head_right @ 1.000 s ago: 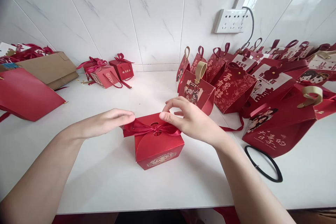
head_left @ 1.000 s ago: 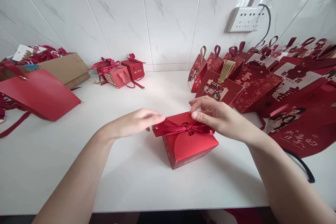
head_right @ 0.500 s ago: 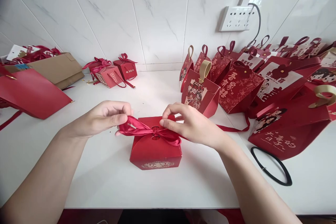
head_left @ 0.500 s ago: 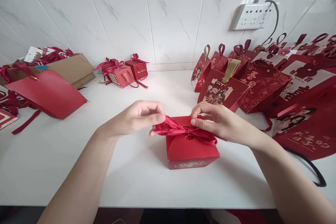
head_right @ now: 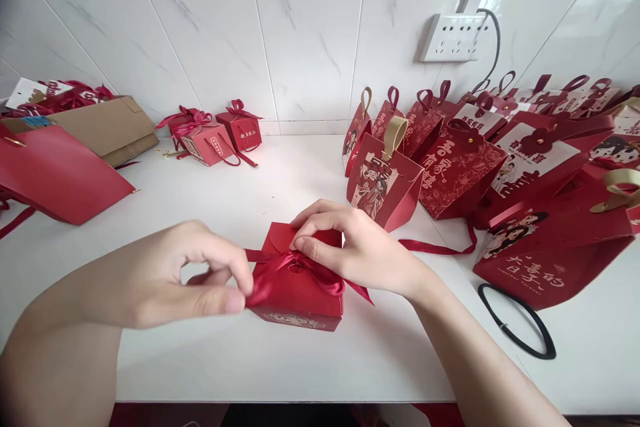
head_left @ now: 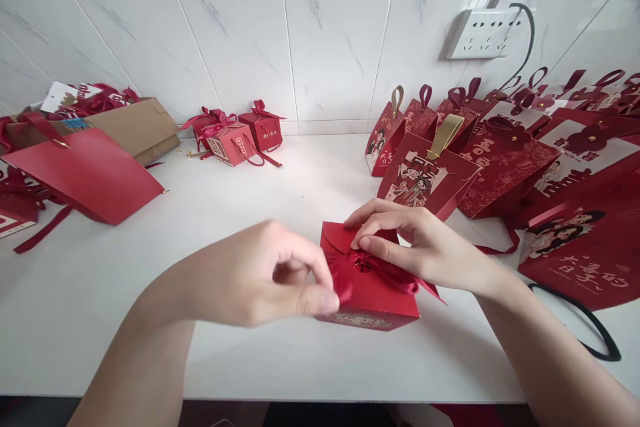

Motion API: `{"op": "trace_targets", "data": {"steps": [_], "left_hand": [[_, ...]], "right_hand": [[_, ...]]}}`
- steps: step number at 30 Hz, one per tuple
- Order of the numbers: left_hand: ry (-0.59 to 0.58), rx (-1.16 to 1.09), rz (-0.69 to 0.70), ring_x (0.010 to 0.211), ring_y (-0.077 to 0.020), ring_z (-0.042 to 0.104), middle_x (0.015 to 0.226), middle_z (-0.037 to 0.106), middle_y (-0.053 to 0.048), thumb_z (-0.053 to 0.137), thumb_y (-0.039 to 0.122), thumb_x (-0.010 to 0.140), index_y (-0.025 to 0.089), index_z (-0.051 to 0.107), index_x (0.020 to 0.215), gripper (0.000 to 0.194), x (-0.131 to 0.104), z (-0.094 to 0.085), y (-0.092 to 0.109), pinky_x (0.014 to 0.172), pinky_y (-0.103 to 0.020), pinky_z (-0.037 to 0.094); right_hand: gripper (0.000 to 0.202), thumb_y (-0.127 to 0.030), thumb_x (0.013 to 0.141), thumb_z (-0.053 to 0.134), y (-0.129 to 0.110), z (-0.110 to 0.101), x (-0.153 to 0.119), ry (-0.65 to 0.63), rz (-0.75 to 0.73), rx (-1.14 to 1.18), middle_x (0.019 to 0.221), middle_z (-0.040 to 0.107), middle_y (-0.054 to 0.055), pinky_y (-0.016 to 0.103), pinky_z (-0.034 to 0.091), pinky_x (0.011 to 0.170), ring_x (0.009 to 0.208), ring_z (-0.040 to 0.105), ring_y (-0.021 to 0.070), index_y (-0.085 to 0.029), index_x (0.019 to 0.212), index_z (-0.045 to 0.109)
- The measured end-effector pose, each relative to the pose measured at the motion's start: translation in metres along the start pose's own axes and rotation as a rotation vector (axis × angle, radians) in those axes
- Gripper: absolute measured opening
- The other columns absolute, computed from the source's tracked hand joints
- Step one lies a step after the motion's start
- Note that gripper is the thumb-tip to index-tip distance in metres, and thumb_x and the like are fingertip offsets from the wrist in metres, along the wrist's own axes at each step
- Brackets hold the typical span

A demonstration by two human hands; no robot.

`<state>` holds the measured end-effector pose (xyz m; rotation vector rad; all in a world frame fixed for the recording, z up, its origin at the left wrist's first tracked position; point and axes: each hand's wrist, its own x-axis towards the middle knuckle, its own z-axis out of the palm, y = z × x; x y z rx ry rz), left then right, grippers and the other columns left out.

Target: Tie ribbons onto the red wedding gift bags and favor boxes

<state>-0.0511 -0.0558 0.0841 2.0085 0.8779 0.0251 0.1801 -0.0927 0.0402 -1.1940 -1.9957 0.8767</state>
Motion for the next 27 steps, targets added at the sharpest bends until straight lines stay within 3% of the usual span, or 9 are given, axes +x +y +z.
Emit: {"op": "trace_targets", "data": {"steps": [2, 4, 6, 9, 12, 15, 21, 24, 27], "left_hand": [[-0.074, -0.023, -0.109, 0.038, -0.0084, 0.045, 0.046, 0.053, 0.004, 0.062, 0.048, 0.076, 0.023, 0.071, 0.078, 0.027, -0.008, 0.006, 0.0, 0.039, -0.02, 0.029], [-0.056, -0.058, -0.139, 0.04, -0.0093, 0.05, 0.048, 0.056, 0.005, 0.059, 0.051, 0.078, 0.023, 0.068, 0.079, 0.03, -0.013, 0.015, -0.002, 0.04, -0.02, 0.031], [0.042, -0.089, -0.145, 0.045, -0.0101, 0.053, 0.052, 0.058, 0.005, 0.055, 0.053, 0.08, 0.022, 0.063, 0.076, 0.032, -0.016, 0.027, -0.003, 0.044, -0.019, 0.035], [0.204, -0.16, -0.164, 0.052, -0.0112, 0.053, 0.057, 0.058, 0.004, 0.054, 0.054, 0.081, 0.021, 0.056, 0.073, 0.034, -0.016, 0.046, -0.003, 0.049, -0.02, 0.039], [0.32, -0.266, -0.159, 0.055, -0.0117, 0.051, 0.058, 0.054, 0.003, 0.054, 0.053, 0.081, 0.021, 0.053, 0.073, 0.034, -0.015, 0.063, -0.003, 0.052, -0.021, 0.04], [0.405, -0.339, -0.123, 0.057, -0.0119, 0.05, 0.061, 0.054, 0.002, 0.058, 0.053, 0.079, 0.02, 0.054, 0.077, 0.032, -0.016, 0.073, -0.006, 0.054, -0.022, 0.04], [0.521, -0.455, -0.092, 0.05, -0.0097, 0.044, 0.055, 0.05, 0.004, 0.055, 0.052, 0.081, 0.02, 0.047, 0.07, 0.035, -0.017, 0.076, -0.014, 0.048, -0.021, 0.035], [0.56, -0.526, -0.07, 0.043, -0.0087, 0.039, 0.05, 0.045, 0.005, 0.047, 0.059, 0.083, 0.02, 0.039, 0.066, 0.043, -0.016, 0.076, -0.02, 0.046, -0.022, 0.034], [0.69, -0.518, -0.068, 0.041, -0.0068, 0.035, 0.054, 0.041, 0.006, 0.046, 0.062, 0.082, 0.02, 0.037, 0.064, 0.047, -0.011, 0.078, -0.026, 0.046, -0.023, 0.032]], "right_hand": [[0.02, -0.032, 0.09, 0.053, -0.004, -0.002, 0.003, 0.012, -0.013, -0.031, 0.099, 0.067, 0.004, 0.03, 0.051, 0.078, 0.087, 0.064, 0.0175, -0.021, 0.083, 0.068], [0.019, -0.031, 0.09, 0.053, -0.012, -0.003, 0.007, 0.033, -0.024, -0.102, 0.097, 0.066, 0.004, 0.031, 0.05, 0.08, 0.087, 0.063, 0.0176, -0.022, 0.081, 0.067], [0.018, -0.028, 0.089, 0.054, -0.024, -0.004, 0.014, 0.001, -0.045, -0.196, 0.099, 0.065, 0.004, 0.03, 0.049, 0.079, 0.084, 0.063, 0.0162, -0.022, 0.08, 0.068], [0.016, -0.025, 0.086, 0.057, -0.041, -0.003, 0.026, -0.163, -0.064, -0.33, 0.098, 0.064, 0.004, 0.029, 0.049, 0.072, 0.078, 0.063, 0.0151, -0.021, 0.075, 0.069], [0.016, -0.022, 0.08, 0.061, -0.051, 0.0, 0.039, -0.301, 0.011, -0.406, 0.091, 0.066, 0.005, 0.028, 0.046, 0.058, 0.069, 0.061, 0.0162, -0.02, 0.066, 0.068], [0.015, -0.019, 0.075, 0.063, -0.055, 0.002, 0.047, -0.345, 0.075, -0.409, 0.082, 0.068, 0.007, 0.028, 0.043, 0.052, 0.062, 0.061, 0.0173, -0.02, 0.061, 0.068], [0.011, -0.025, 0.076, 0.06, -0.057, 0.0, 0.043, -0.278, 0.13, -0.341, 0.084, 0.071, 0.006, 0.029, 0.045, 0.059, 0.073, 0.064, 0.0198, -0.02, 0.075, 0.07], [0.015, -0.029, 0.079, 0.058, -0.052, -0.001, 0.034, -0.175, 0.238, -0.22, 0.082, 0.071, 0.004, 0.027, 0.045, 0.062, 0.073, 0.063, 0.0177, -0.019, 0.077, 0.068], [0.018, -0.033, 0.078, 0.058, -0.039, 0.002, 0.021, -0.036, 0.314, -0.086, 0.077, 0.068, 0.002, 0.026, 0.044, 0.064, 0.071, 0.059, 0.0154, -0.017, 0.074, 0.067]]}}
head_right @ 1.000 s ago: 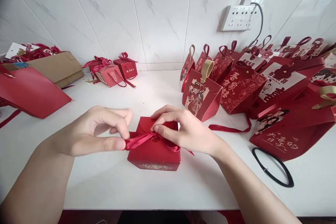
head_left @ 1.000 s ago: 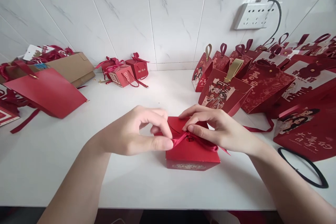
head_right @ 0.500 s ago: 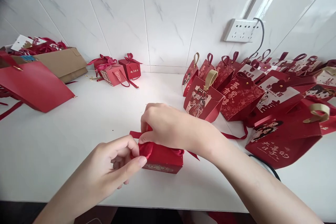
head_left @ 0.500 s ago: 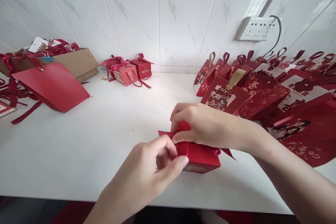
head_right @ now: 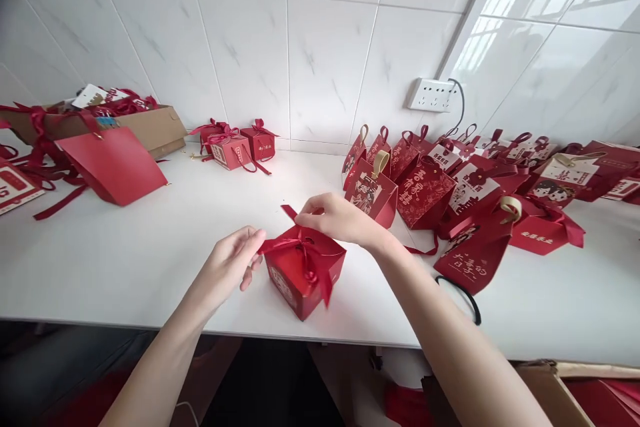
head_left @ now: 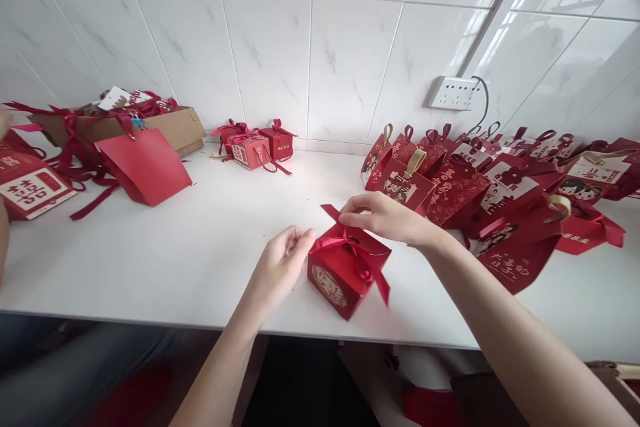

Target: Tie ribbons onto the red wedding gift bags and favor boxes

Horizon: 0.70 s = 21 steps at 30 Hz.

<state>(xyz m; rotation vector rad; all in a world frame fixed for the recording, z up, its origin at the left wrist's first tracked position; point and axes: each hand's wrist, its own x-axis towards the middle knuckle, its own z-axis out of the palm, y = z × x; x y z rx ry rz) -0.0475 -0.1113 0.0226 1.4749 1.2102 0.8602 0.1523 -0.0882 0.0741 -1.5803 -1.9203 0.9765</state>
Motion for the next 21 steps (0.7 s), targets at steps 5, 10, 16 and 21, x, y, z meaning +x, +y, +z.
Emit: {"op": "trace_targets", "data": {"steps": [5, 10, 16, 21], "left_hand": [[0.031, 0.059, 0.103, 0.062, -0.0105, 0.052, 0.071, 0.053, 0.003, 0.053, 0.051, 0.082, 0.019, 0.048, 0.072, 0.033, 0.02, 0.004, -0.008, 0.061, -0.023, 0.039], [0.022, 0.009, 0.104, 0.088, -0.018, 0.063, 0.102, 0.063, -0.005, 0.053, 0.052, 0.082, 0.021, 0.052, 0.104, 0.038, 0.028, -0.001, -0.002, 0.079, -0.03, 0.047], [-0.007, 0.21, 0.112, 0.107, -0.0231, 0.06, 0.114, 0.065, -0.005, 0.056, 0.053, 0.08, 0.024, 0.059, 0.105, 0.039, -0.011, 0.0, 0.021, 0.089, -0.033, 0.047], [-0.088, 0.303, 0.175, 0.1, -0.0193, 0.063, 0.11, 0.068, 0.002, 0.054, 0.041, 0.083, 0.027, 0.062, 0.101, 0.024, -0.016, 0.008, 0.024, 0.084, -0.029, 0.049]], "right_hand": [[0.029, -0.044, 0.077, 0.057, 0.025, 0.019, -0.023, 0.19, 0.032, 0.219, 0.067, 0.057, 0.0, 0.027, 0.039, 0.062, 0.064, 0.049, 0.0125, -0.017, 0.068, 0.06], [0.034, -0.052, 0.076, 0.055, 0.031, 0.048, -0.058, 0.467, 0.107, 0.319, 0.059, 0.049, -0.002, 0.026, 0.035, 0.054, 0.056, 0.045, 0.0126, -0.019, 0.067, 0.054], [0.029, -0.046, 0.081, 0.055, 0.027, 0.08, -0.078, 0.778, 0.017, 0.236, 0.077, 0.06, 0.005, 0.032, 0.045, 0.061, 0.067, 0.055, 0.0176, -0.02, 0.068, 0.057], [0.021, -0.032, 0.083, 0.061, 0.025, 0.095, -0.084, 0.946, -0.222, 0.108, 0.128, 0.056, 0.01, 0.04, 0.044, 0.092, 0.115, 0.054, 0.0253, -0.02, 0.066, 0.058]]}}
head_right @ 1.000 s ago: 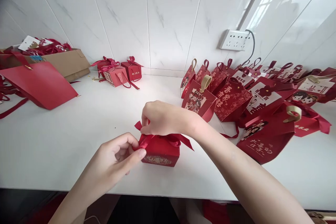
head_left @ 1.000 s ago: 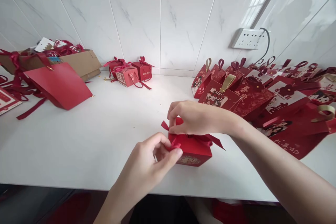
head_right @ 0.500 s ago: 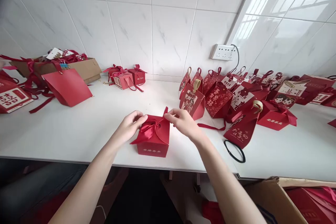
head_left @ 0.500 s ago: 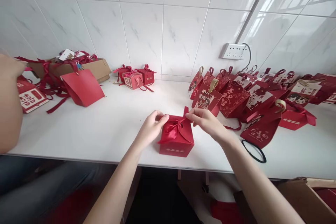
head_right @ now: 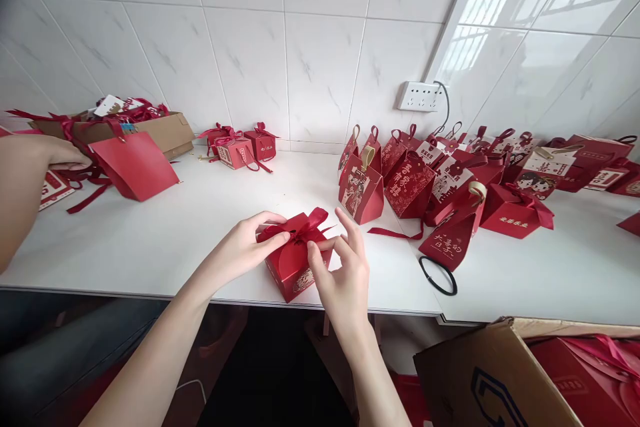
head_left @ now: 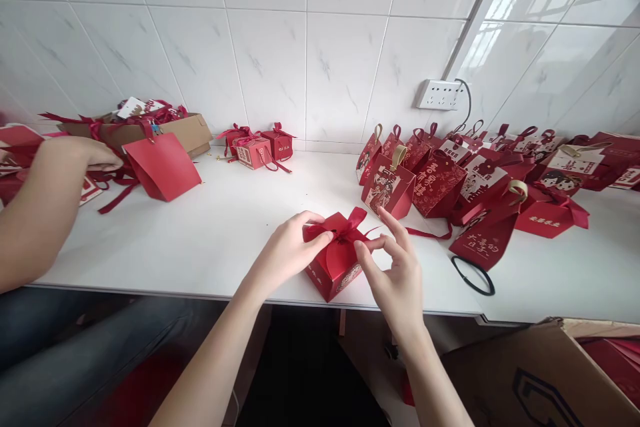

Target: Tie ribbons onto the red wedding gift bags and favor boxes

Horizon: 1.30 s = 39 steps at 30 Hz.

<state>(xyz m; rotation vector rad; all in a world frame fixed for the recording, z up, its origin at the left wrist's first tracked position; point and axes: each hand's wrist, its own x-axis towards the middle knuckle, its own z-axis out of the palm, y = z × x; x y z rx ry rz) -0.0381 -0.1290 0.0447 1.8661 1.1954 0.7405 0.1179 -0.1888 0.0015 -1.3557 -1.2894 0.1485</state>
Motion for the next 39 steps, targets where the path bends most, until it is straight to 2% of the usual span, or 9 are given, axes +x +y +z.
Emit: {"op": "trace_targets", "data": {"steps": [5, 9, 11, 13, 15, 21, 28, 35, 39], "left_hand": [[-0.01, 0.034, 0.086, 0.1, -0.0187, 0.062, 0.106, 0.067, 0.001, 0.053, 0.034, 0.083, 0.025, 0.064, 0.093, 0.018, 0.007, 0.003, 0.001, 0.087, -0.03, 0.047], [-0.043, 0.077, 0.112, 0.098, -0.0191, 0.062, 0.105, 0.066, 0.0, 0.055, 0.037, 0.081, 0.024, 0.065, 0.078, 0.016, 0.011, 0.003, 0.003, 0.086, -0.031, 0.047], [-0.055, 0.102, 0.103, 0.098, -0.0202, 0.062, 0.106, 0.065, 0.0, 0.058, 0.04, 0.079, 0.024, 0.063, 0.073, 0.019, 0.013, 0.004, 0.003, 0.087, -0.032, 0.047], [-0.044, 0.131, 0.089, 0.099, -0.0213, 0.062, 0.108, 0.064, 0.0, 0.059, 0.041, 0.078, 0.023, 0.061, 0.07, 0.019, 0.014, 0.006, 0.001, 0.088, -0.034, 0.047], [-0.017, 0.151, 0.073, 0.103, -0.0222, 0.061, 0.11, 0.063, 0.0, 0.059, 0.038, 0.077, 0.022, 0.059, 0.068, 0.018, 0.015, 0.009, -0.001, 0.09, -0.035, 0.047], [0.031, 0.147, 0.025, 0.111, -0.0233, 0.058, 0.118, 0.062, -0.001, 0.061, 0.036, 0.076, 0.022, 0.056, 0.065, 0.018, 0.014, 0.015, -0.002, 0.096, -0.036, 0.044], [0.017, 0.121, -0.001, 0.106, -0.0258, 0.06, 0.114, 0.064, -0.003, 0.061, 0.039, 0.074, 0.021, 0.052, 0.062, 0.024, 0.014, 0.016, -0.002, 0.092, -0.039, 0.045], [0.004, 0.065, -0.033, 0.099, -0.0234, 0.062, 0.109, 0.065, -0.002, 0.064, 0.045, 0.074, 0.021, 0.053, 0.071, 0.027, 0.013, 0.015, -0.002, 0.084, -0.034, 0.048], [0.201, -0.048, 0.005, 0.12, -0.0227, 0.051, 0.125, 0.055, -0.005, 0.062, 0.053, 0.076, 0.025, 0.052, 0.108, 0.043, -0.002, 0.01, -0.008, 0.094, -0.035, 0.046]], "right_hand": [[0.006, -0.024, 0.083, 0.062, 0.003, 0.005, -0.01, 0.055, -0.002, 0.114, 0.085, 0.066, 0.002, 0.031, 0.051, 0.072, 0.078, 0.063, 0.0159, -0.022, 0.082, 0.057], [0.038, -0.019, 0.08, 0.064, 0.006, 0.01, -0.017, 0.061, 0.037, 0.214, 0.079, 0.064, -0.002, 0.028, 0.053, 0.065, 0.074, 0.062, 0.0149, -0.025, 0.115, 0.048], [0.03, -0.017, 0.082, 0.062, 0.006, 0.01, -0.019, -0.001, -0.014, 0.207, 0.083, 0.065, 0.0, 0.028, 0.053, 0.066, 0.078, 0.063, 0.0153, -0.025, 0.109, 0.053], [0.01, -0.015, 0.084, 0.061, 0.007, 0.01, -0.019, -0.041, -0.103, 0.171, 0.085, 0.064, 0.002, 0.029, 0.053, 0.07, 0.085, 0.063, 0.0167, -0.023, 0.09, 0.059], [0.01, -0.013, 0.084, 0.061, 0.009, 0.009, -0.02, -0.043, -0.184, 0.15, 0.082, 0.062, 0.003, 0.031, 0.052, 0.073, 0.09, 0.063, 0.0188, -0.021, 0.08, 0.059], [0.012, -0.01, 0.083, 0.063, 0.013, 0.004, -0.022, -0.047, -0.309, 0.197, 0.074, 0.057, 0.002, 0.037, 0.051, 0.074, 0.087, 0.059, 0.0208, -0.021, 0.08, 0.06], [0.014, -0.009, 0.08, 0.061, 0.016, -0.007, -0.026, -0.062, -0.306, 0.303, 0.069, 0.052, 0.001, 0.043, 0.048, 0.073, 0.079, 0.056, 0.0214, -0.022, 0.076, 0.058], [0.017, -0.016, 0.085, 0.051, 0.019, -0.015, -0.031, -0.136, -0.259, 0.387, 0.066, 0.048, 0.0, 0.042, 0.047, 0.072, 0.073, 0.053, 0.0198, -0.022, 0.07, 0.049], [0.011, -0.024, 0.09, 0.046, 0.014, -0.028, -0.023, -0.023, -0.178, 0.267, 0.085, 0.055, 0.005, 0.042, 0.047, 0.081, 0.092, 0.057, 0.0231, -0.022, 0.088, 0.057]]}}
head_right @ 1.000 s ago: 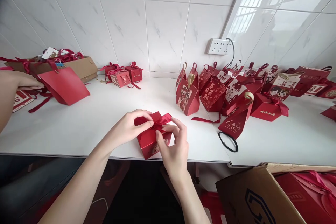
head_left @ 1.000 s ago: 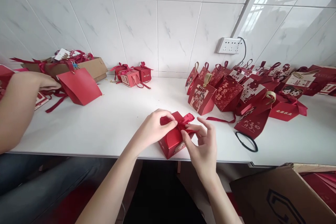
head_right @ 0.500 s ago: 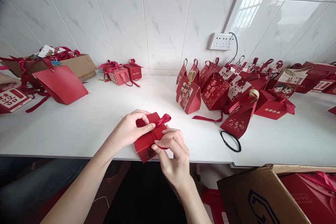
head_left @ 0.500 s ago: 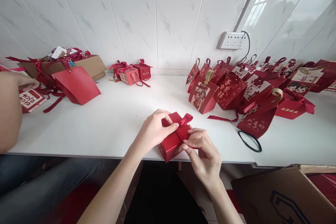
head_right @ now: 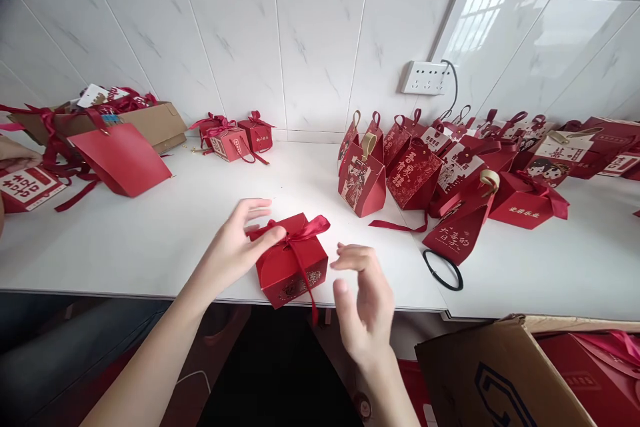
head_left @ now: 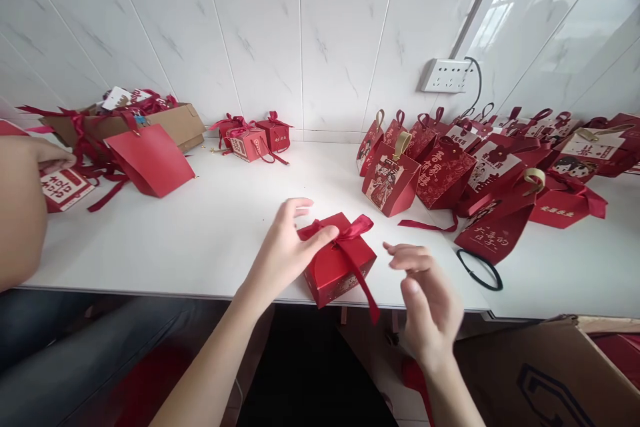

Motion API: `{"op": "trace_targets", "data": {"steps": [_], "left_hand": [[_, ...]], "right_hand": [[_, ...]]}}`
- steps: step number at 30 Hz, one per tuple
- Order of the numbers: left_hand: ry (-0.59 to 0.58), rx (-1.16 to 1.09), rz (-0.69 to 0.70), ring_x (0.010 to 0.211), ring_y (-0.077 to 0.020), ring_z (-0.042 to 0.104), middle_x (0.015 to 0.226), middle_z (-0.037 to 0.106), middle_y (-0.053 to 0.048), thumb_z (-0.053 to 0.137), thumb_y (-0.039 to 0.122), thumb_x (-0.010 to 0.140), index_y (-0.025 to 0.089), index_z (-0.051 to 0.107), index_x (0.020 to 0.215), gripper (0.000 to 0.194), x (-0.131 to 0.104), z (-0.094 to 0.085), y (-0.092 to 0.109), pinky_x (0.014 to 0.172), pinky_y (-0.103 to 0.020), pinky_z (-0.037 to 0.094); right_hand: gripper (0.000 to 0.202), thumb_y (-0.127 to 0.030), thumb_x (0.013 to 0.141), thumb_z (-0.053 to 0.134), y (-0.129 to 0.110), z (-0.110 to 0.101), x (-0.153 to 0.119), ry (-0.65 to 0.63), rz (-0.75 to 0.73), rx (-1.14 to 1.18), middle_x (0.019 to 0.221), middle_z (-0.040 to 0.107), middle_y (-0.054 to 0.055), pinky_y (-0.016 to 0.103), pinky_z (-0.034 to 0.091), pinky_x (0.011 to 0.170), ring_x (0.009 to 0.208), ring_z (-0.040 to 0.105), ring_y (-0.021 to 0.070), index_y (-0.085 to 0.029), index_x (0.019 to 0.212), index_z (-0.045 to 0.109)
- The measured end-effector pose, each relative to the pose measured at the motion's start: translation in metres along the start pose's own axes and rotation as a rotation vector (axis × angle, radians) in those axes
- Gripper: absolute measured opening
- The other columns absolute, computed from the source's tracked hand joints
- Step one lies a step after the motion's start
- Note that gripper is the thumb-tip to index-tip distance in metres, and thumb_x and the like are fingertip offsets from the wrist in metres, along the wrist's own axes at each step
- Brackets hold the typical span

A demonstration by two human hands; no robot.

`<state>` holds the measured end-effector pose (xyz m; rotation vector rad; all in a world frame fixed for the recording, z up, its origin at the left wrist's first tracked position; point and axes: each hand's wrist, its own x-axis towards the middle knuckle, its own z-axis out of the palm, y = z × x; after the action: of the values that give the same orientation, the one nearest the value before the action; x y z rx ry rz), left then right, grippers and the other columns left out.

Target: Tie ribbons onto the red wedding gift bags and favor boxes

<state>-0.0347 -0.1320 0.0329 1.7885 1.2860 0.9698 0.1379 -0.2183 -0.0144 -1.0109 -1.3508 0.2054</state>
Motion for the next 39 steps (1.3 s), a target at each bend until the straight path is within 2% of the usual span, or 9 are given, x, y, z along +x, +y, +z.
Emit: {"op": "trace_targets", "data": {"steps": [3, 7, 10, 13, 18, 25, 32, 35, 39], "left_hand": [[0.17, 0.01, 0.027, 0.115, -0.0216, 0.053, 0.121, 0.055, -0.006, 0.055, 0.049, 0.082, 0.025, 0.051, 0.109, 0.037, -0.016, -0.007, -0.007, 0.095, -0.037, 0.045], [0.15, 0.141, 0.065, 0.095, -0.0196, 0.057, 0.099, 0.059, -0.004, 0.053, 0.039, 0.084, 0.022, 0.057, 0.088, 0.018, -0.027, -0.01, -0.015, 0.087, -0.037, 0.046], [0.154, 0.15, 0.126, 0.089, -0.0176, 0.057, 0.091, 0.059, -0.002, 0.051, 0.034, 0.087, 0.021, 0.055, 0.078, 0.016, -0.028, -0.01, -0.016, 0.081, -0.033, 0.046], [0.178, 0.16, 0.246, 0.088, -0.0165, 0.056, 0.088, 0.058, -0.002, 0.05, 0.029, 0.088, 0.021, 0.053, 0.077, 0.014, -0.031, -0.011, -0.011, 0.078, -0.031, 0.046], [0.112, 0.229, 0.436, 0.086, -0.0154, 0.054, 0.085, 0.054, -0.002, 0.05, 0.019, 0.088, 0.021, 0.049, 0.074, 0.014, -0.048, -0.008, 0.0, 0.075, -0.029, 0.046], [0.051, 0.174, 0.465, 0.075, -0.0126, 0.052, 0.078, 0.049, -0.002, 0.05, 0.011, 0.084, 0.02, 0.042, 0.073, 0.016, -0.075, 0.01, 0.014, 0.066, -0.026, 0.047], [-0.033, 0.269, 0.63, 0.068, -0.0167, 0.051, 0.071, 0.054, -0.004, 0.055, 0.009, 0.073, 0.02, 0.041, 0.07, 0.018, -0.097, 0.029, 0.015, 0.059, -0.032, 0.047], [-0.06, 0.168, 0.661, 0.074, -0.019, 0.052, 0.075, 0.055, -0.004, 0.059, 0.019, 0.073, 0.021, 0.046, 0.075, 0.014, -0.086, 0.018, 0.01, 0.064, -0.035, 0.048], [0.157, 0.082, 0.5, 0.088, -0.0178, 0.056, 0.089, 0.056, -0.004, 0.047, 0.016, 0.084, 0.022, 0.052, 0.087, 0.008, -0.046, -0.005, -0.002, 0.077, -0.033, 0.047]], "right_hand": [[0.01, -0.015, 0.088, 0.052, -0.01, -0.004, 0.018, 0.0, -0.031, -0.216, 0.086, 0.059, 0.004, 0.035, 0.047, 0.075, 0.088, 0.058, 0.0201, -0.022, 0.087, 0.058], [0.012, -0.016, 0.087, 0.055, -0.017, 0.008, 0.047, -0.267, -0.129, -0.338, 0.093, 0.062, 0.006, 0.037, 0.05, 0.081, 0.091, 0.059, 0.0207, -0.022, 0.091, 0.064], [0.017, -0.015, 0.086, 0.056, -0.014, 0.019, 0.061, -0.459, -0.091, -0.341, 0.101, 0.064, 0.007, 0.04, 0.051, 0.085, 0.095, 0.061, 0.0213, -0.022, 0.097, 0.066], [0.016, -0.013, 0.085, 0.057, -0.01, 0.025, 0.066, -0.561, -0.028, -0.37, 0.093, 0.067, 0.006, 0.038, 0.052, 0.081, 0.088, 0.062, 0.0202, -0.021, 0.094, 0.068], [0.014, -0.013, 0.083, 0.059, -0.009, 0.028, 0.065, -0.562, 0.033, -0.429, 0.088, 0.066, 0.005, 0.037, 0.052, 0.079, 0.084, 0.062, 0.0198, -0.021, 0.086, 0.07], [0.017, -0.011, 0.085, 0.056, -0.007, 0.029, 0.062, -0.546, 0.035, -0.442, 0.091, 0.066, 0.006, 0.038, 0.052, 0.082, 0.085, 0.061, 0.0198, -0.019, 0.087, 0.071], [0.021, -0.011, 0.085, 0.053, -0.005, 0.03, 0.06, -0.531, 0.012, -0.41, 0.092, 0.066, 0.007, 0.038, 0.054, 0.08, 0.084, 0.062, 0.0197, -0.02, 0.084, 0.071], [0.018, -0.013, 0.086, 0.054, -0.004, 0.028, 0.06, -0.53, -0.006, -0.35, 0.094, 0.066, 0.006, 0.038, 0.053, 0.085, 0.088, 0.062, 0.0196, -0.021, 0.089, 0.07], [0.025, -0.032, 0.088, 0.057, -0.001, 0.018, 0.061, -0.371, 0.121, -0.191, 0.112, 0.062, 0.008, 0.037, 0.052, 0.09, 0.105, 0.06, 0.0204, -0.022, 0.11, 0.062]]}}
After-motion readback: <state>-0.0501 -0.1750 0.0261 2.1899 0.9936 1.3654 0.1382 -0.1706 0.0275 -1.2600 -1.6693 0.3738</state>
